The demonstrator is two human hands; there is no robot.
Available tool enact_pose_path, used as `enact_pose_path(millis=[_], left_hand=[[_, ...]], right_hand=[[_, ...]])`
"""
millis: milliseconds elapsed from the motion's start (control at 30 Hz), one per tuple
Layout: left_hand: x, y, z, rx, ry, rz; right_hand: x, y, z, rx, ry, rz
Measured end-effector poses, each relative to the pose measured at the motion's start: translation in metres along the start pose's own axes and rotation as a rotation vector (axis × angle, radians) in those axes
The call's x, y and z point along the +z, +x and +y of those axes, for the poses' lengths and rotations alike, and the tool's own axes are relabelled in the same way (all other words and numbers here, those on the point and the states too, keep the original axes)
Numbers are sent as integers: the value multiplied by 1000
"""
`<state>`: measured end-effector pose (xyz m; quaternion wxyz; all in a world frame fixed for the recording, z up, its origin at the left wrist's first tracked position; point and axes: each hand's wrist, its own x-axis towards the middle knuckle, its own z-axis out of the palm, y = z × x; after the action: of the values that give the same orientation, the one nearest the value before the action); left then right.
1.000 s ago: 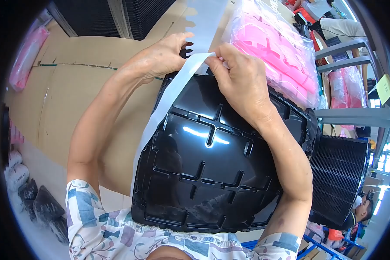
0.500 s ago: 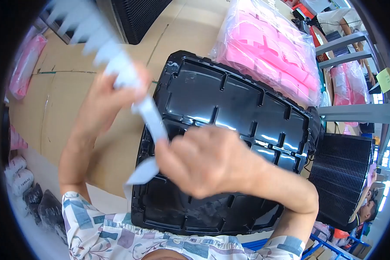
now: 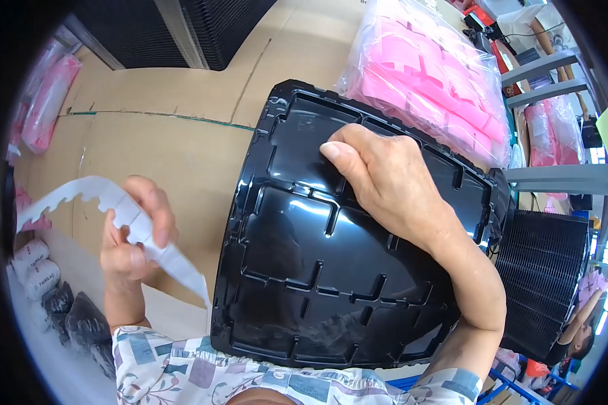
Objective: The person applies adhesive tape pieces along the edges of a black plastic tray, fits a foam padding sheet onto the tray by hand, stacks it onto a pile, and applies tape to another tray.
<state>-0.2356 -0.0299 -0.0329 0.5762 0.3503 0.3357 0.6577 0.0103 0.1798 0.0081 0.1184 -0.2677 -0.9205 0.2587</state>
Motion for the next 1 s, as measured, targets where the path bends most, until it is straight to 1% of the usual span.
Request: enact_pose_path(millis=[67, 100, 167, 233, 267, 300, 367, 400, 433, 467, 500, 533, 567, 633, 700, 733, 767, 800, 933, 1000], left_hand=[[18, -2, -1, 39, -184, 9], [19, -9, -1, 44, -172, 19], [16, -29, -3, -15, -78, 21], [25, -39, -3, -69, 65, 120], [29, -45, 0, -76, 186, 122], [34, -49, 0, -21, 394, 95], [55, -62, -3, 172, 523, 115], [66, -66, -1, 185, 530, 113], [79, -69, 3, 134, 432, 172], [90, -72, 5, 87, 338, 225], [93, -62, -1, 102, 346, 206], [100, -63, -5, 67, 230, 179], [106, -64, -9, 28, 116, 150], [119, -70, -16, 44, 93, 115], [135, -77, -16, 80, 212, 96], [142, -82, -17, 81, 216, 82], [148, -84, -17, 106, 291, 54], [154, -86, -19, 129, 367, 25], [176, -88, -34, 110, 373, -17], [183, -89, -41, 54, 426, -48]], right_hand=[[-3, -8, -11, 158, 322, -110], [-6, -14, -18, 145, 332, -112], [-7, -26, -30, 329, 767, -233], [-1, -38, -40, 340, 881, -263], [0, -44, -48, 303, 860, -295], [0, -49, -57, 262, 831, -322], [4, -68, -92, 170, 642, -230], [8, -75, -104, 75, 555, -193], [7, -82, -117, 82, 559, -220], [12, -91, -124, 10, 555, -184], [22, -92, -115, -61, 545, -139], [29, -98, -114, -111, 563, -89], [31, -105, -117, -117, 556, -71], [31, -121, -120, -90, 623, -60], [28, -138, -119, -63, 655, -18], [27, -147, -121, -68, 717, 29], [26, -155, -121, -72, 780, 75], [24, -161, -118, -61, 758, 79], [20, -186, -108, -37, 766, 135], [18, -200, -102, 1, 752, 125]])
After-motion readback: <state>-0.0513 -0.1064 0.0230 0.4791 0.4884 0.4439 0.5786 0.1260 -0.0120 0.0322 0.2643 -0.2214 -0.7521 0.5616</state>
